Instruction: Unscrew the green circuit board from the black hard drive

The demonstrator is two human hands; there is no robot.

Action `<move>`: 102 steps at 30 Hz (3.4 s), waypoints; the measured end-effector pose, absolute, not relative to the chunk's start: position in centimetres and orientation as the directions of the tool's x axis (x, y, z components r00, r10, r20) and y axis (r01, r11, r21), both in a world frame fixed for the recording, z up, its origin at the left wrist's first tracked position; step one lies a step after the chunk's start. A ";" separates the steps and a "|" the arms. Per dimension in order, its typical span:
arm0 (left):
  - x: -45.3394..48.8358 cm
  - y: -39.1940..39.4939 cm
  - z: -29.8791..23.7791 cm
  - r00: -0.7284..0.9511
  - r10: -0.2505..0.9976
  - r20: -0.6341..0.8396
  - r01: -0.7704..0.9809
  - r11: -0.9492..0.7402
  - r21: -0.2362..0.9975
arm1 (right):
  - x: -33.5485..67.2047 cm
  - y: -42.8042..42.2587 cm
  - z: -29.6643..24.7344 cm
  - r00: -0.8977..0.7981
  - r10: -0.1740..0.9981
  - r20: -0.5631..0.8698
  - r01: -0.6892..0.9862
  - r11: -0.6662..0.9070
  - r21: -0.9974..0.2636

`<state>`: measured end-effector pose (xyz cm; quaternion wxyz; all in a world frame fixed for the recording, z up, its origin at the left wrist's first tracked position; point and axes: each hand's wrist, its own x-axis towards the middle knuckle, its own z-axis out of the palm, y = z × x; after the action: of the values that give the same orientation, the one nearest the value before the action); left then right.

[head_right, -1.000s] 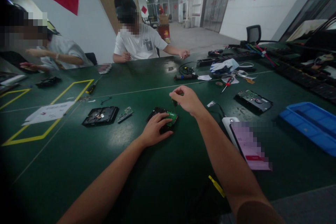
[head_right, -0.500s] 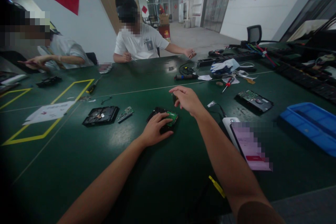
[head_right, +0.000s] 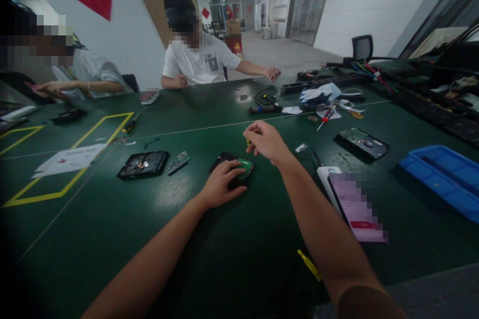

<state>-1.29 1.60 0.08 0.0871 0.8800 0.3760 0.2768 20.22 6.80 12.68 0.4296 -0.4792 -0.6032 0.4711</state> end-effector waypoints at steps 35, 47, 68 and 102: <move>-1.2 1.5 0.3 0.563 0.716 0.413 0.619 -0.697 0.362 | 20.1 6.7 12.8 -0.213 0.976 0.040 0.171 0.078 -0.982; -1.3 1.5 0.3 0.563 0.717 0.412 0.620 -0.696 0.363 | 20.2 6.8 13.0 -0.206 0.979 0.009 0.127 0.036 -0.991; -1.2 1.5 0.3 0.562 0.718 0.412 0.621 -0.694 0.364 | 20.5 7.0 12.8 -0.189 0.980 0.066 0.223 0.108 -0.969; -1.2 1.4 0.4 0.560 0.710 0.427 0.613 -0.702 0.363 | 20.6 7.2 12.7 -0.214 0.974 0.077 0.242 0.129 -0.962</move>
<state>-1.19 1.41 0.42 0.0863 0.8788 0.3764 0.2802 20.63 7.20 12.67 0.4036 -0.4795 -0.6338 0.4532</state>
